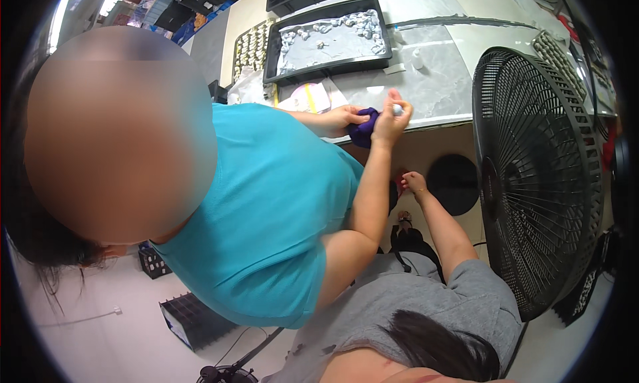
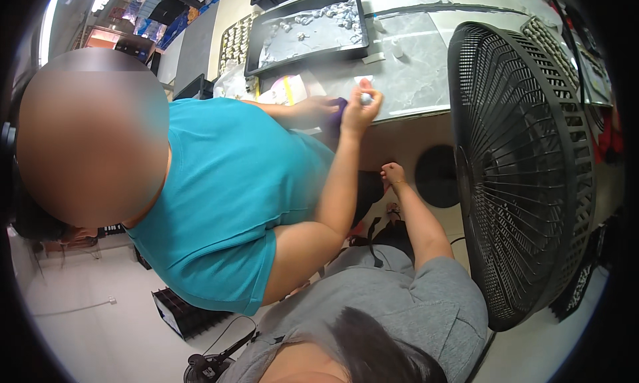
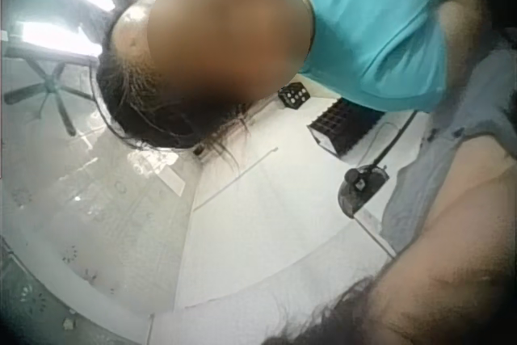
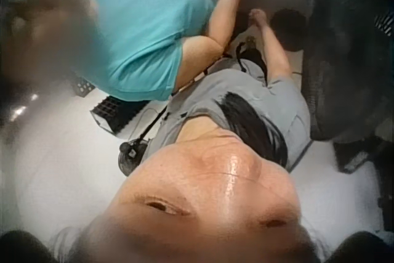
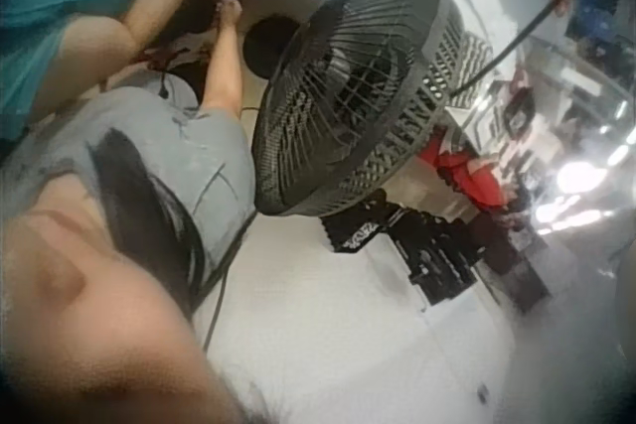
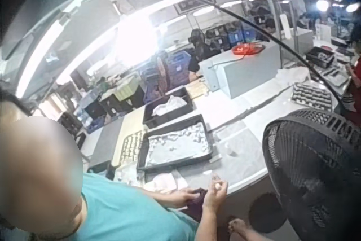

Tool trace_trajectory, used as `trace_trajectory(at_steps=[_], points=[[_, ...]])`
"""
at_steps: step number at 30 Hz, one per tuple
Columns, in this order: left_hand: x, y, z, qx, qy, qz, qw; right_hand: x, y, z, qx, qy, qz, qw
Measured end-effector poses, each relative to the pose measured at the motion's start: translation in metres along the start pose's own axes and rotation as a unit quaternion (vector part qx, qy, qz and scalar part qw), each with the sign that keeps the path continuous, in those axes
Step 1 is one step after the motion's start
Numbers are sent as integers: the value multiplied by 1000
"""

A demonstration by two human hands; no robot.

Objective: The person prepares a tray by lining it with white tissue paper and then paints small figurines using a red paintbrush. They handle the figurines one by one, applying paint to specific details and placing them back into the tray.

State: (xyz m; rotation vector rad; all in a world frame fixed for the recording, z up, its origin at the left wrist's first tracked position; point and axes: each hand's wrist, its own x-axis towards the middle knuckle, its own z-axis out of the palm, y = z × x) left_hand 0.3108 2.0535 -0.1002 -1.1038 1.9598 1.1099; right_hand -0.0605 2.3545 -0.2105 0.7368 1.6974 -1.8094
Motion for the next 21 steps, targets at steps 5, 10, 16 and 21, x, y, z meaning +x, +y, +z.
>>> trace_trajectory(at_steps=[5,10,16,21], points=[[-7,-14,0,6,4,11,1000,19,18,-6,-3,-19,9,1000],[-2,-27,10,-3,8,49,999,9,10,-7,-15,-9,82,996],[-15,-1,6,58,3,25,998,11,59,-20,-115,16,104,988],[-2,-57,1,35,-21,76,996,-5,87,-34,-156,45,111,980]])
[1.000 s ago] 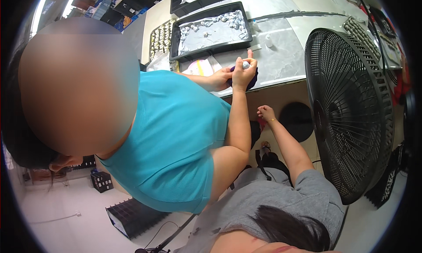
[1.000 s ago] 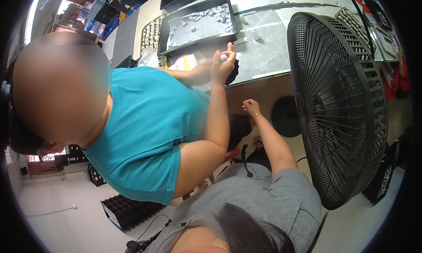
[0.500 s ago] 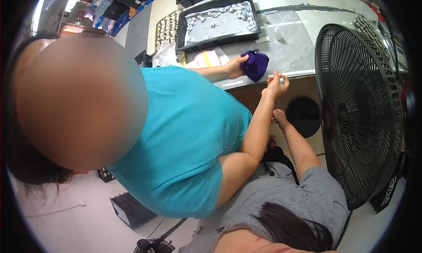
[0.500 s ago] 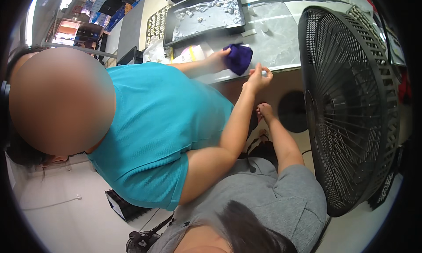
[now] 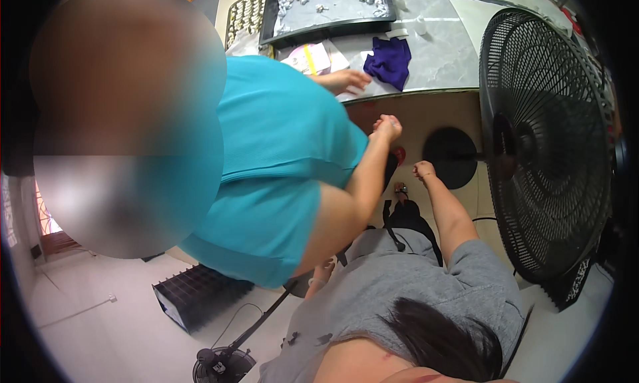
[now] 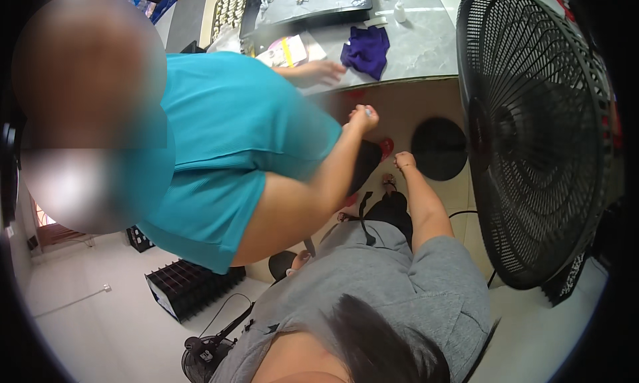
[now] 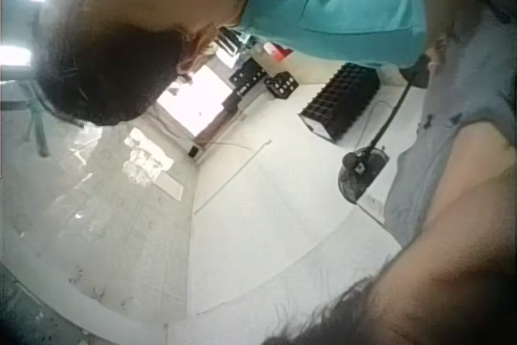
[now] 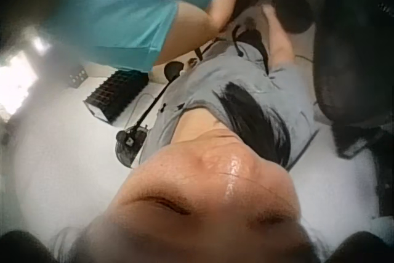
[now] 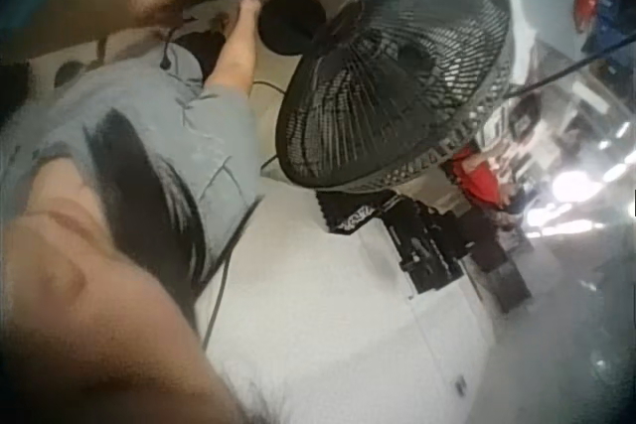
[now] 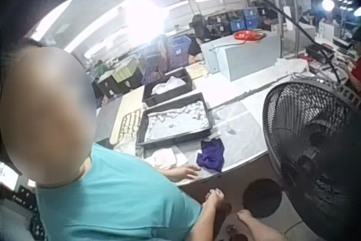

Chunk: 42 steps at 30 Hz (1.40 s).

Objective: The person prepares a tray by lining it with white tissue paper and then paints small figurines using a red paintbrush. They handle the figurines one by one, applying paint to specific details and placing them back into the tray.

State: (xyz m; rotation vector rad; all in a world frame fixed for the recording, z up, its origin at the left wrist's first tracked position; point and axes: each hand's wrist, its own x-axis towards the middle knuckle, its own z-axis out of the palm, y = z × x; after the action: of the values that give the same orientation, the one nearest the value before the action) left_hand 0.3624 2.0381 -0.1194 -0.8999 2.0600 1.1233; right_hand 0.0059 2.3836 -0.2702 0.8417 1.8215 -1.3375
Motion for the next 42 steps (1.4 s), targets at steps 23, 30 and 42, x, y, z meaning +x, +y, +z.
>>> trace_trajectory(at_steps=[23,30,42], points=[[-36,-267,-136,-109,117,-174,972,-144,201,150,-379,-167,-90,906],[-89,-322,-120,-98,135,-208,964,-162,126,341,-395,-300,-148,855],[-68,-508,-276,-272,169,-264,910,-190,12,685,-432,-241,-159,854]])
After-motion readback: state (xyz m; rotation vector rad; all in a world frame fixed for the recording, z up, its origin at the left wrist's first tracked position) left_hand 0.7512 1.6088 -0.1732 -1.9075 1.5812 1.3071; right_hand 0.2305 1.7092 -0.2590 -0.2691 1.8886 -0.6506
